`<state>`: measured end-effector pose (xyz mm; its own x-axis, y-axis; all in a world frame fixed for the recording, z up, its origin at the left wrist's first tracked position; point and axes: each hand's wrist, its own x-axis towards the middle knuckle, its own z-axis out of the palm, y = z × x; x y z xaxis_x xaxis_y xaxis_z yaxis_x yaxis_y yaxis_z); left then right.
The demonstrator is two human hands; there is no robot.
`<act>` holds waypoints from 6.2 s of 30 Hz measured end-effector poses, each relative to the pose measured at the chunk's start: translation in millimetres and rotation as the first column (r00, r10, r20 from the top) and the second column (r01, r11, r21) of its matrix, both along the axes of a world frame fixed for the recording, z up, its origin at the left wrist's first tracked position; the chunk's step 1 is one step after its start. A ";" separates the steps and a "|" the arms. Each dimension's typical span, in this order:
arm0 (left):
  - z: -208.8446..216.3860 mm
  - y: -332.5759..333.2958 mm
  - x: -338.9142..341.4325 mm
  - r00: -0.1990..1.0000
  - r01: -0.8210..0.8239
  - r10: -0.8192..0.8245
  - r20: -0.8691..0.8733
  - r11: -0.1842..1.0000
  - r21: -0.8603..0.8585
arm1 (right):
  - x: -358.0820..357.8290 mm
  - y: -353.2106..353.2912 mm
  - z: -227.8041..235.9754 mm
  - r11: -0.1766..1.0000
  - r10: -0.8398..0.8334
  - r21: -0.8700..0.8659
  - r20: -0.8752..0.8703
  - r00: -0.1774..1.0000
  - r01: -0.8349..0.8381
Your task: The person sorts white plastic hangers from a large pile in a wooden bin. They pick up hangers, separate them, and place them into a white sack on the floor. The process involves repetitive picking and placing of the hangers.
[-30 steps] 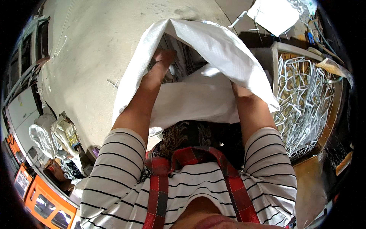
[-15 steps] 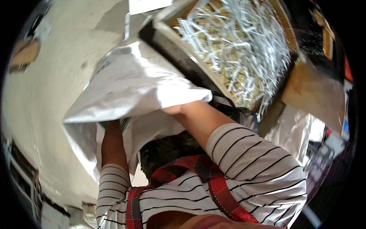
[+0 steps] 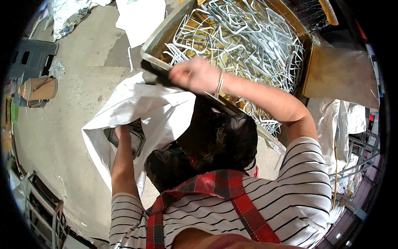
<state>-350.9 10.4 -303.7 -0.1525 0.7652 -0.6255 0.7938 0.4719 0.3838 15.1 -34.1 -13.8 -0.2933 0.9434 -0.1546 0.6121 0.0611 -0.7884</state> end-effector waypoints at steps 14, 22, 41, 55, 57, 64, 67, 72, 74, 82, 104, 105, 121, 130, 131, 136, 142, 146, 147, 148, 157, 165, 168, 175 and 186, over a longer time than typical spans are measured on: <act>230.7 -137.1 47.1 0.805 -0.325 0.205 0.557 0.937 0.126 | 115.3 52.3 -126.3 0.913 0.354 -0.406 0.750 0.558 -0.034; 348.7 -128.5 141.3 0.719 -0.429 -0.003 0.695 0.785 0.447 | 138.9 -45.7 -119.3 0.974 0.185 -0.217 0.570 0.800 -0.070; 312.2 -104.7 296.5 0.140 -0.428 0.291 0.946 0.880 -0.207 | 169.1 162.2 -122.1 0.788 -0.125 0.426 0.818 0.561 -0.445; 319.4 -83.0 268.3 0.176 -0.279 0.398 0.900 0.897 -0.342 | 166.5 180.2 -130.1 0.737 0.331 -0.274 0.943 -0.023 -0.618; 327.5 -86.4 269.2 0.134 -0.263 0.399 0.907 0.897 -0.355 | 179.8 163.7 -98.9 0.729 0.449 -0.333 0.892 0.050 -0.598; 323.5 -102.7 277.3 0.068 -0.148 0.319 0.945 0.940 -0.307 | 145.9 134.0 -62.5 0.663 0.564 -0.353 0.816 0.129 -0.660; 300.8 -107.2 273.8 -0.083 -0.164 0.098 0.992 0.980 -0.111 | 101.2 136.7 -56.3 0.725 0.492 -0.166 0.803 0.335 -0.669; 170.5 -66.1 305.3 -0.815 0.228 0.156 0.558 0.972 0.061 | 71.0 115.6 -54.1 0.791 0.465 -0.119 0.754 0.464 -0.599; 258.0 -82.0 290.4 0.136 -0.260 0.216 0.967 0.950 -0.175 | 62.6 107.1 -56.1 0.852 0.434 -0.230 0.814 0.386 -0.471; 271.8 -73.7 291.0 0.090 -0.198 0.362 0.928 0.919 -0.339 | 83.2 48.2 -51.4 0.904 0.409 -0.373 0.896 0.173 -0.207; 261.7 -61.7 364.8 0.031 -0.123 0.109 0.994 0.987 -0.104 | 233.2 -53.4 52.2 0.870 -0.491 0.162 0.216 0.844 0.465; 282.7 -67.8 364.0 0.043 -0.148 0.128 0.991 0.982 -0.121 | 220.3 -55.3 58.8 0.865 -0.502 0.058 0.135 0.854 0.499; 251.8 -34.7 374.0 0.122 -0.152 0.372 0.920 0.923 -0.353 | 116.0 -105.6 -2.8 0.918 -0.266 0.397 0.586 0.765 0.016; 237.7 -18.7 363.9 -0.018 -0.090 0.378 0.926 0.922 -0.378 | 139.9 -163.4 -16.7 0.903 -0.428 0.303 0.573 0.699 0.305; 239.4 -16.7 363.3 0.107 -0.119 0.331 0.938 0.941 -0.318 | 151.1 -169.1 -21.5 0.908 -0.418 0.308 0.615 0.668 0.284; 252.7 -9.5 354.5 0.354 -0.254 0.186 0.917 0.962 -0.097 | 278.2 -242.2 -56.6 0.794 -0.522 0.323 0.797 0.305 0.515; 239.7 -30.0 382.6 0.604 0.213 -0.577 0.550 0.782 0.586 | 296.5 -245.9 12.5 0.716 -0.584 0.265 0.734 0.347 0.646; 253.6 -43.4 389.5 0.144 0.222 -0.460 0.876 0.878 0.425 | 262.9 -215.3 47.6 0.916 -0.375 0.287 0.860 0.347 0.279; 260.5 -44.1 384.8 0.019 0.278 -0.266 0.964 0.927 0.251 | 249.4 -206.1 59.7 0.944 -0.310 0.252 0.896 0.317 0.211; 269.3 -47.2 382.6 0.026 0.295 -0.251 0.968 0.927 0.232 | 236.8 -197.8 70.1 0.967 -0.246 0.213 0.929 0.277 0.142; 266.4 -59.3 394.3 -0.063 0.425 -0.429 0.901 0.805 0.413 | 210.8 -136.3 62.4 0.783 -0.168 0.306 0.942 0.290 -0.541; 276.6 -76.2 390.7 0.350 0.421 -0.677 0.648 0.731 0.537 | 178.9 -108.5 74.8 0.550 -0.428 0.786 0.556 0.713 -0.283; 277.1 -68.9 389.1 0.361 0.155 -0.209 0.909 0.974 0.163 | 225.4 -122.7 39.9 0.541 -0.736 0.826 0.372 0.566 0.160; 316.3 -70.4 380.1 0.047 0.019 0.095 0.994 0.995 -0.096 | 272.5 -187.5 -162.8 0.435 -0.746 -0.272 0.425 0.513 0.858; 240.8 -72.2 406.6 0.285 0.210 -0.274 0.919 0.953 0.219 | 262.0 -219.6 -30.0 0.274 -0.897 0.154 -0.314 0.310 0.949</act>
<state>55.7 -61.8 -62.9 0.7019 0.6896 -0.1782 -0.0338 0.2822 0.9588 277.1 -253.7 -43.8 0.8126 0.5754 0.0924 0.2887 -0.2597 -0.9215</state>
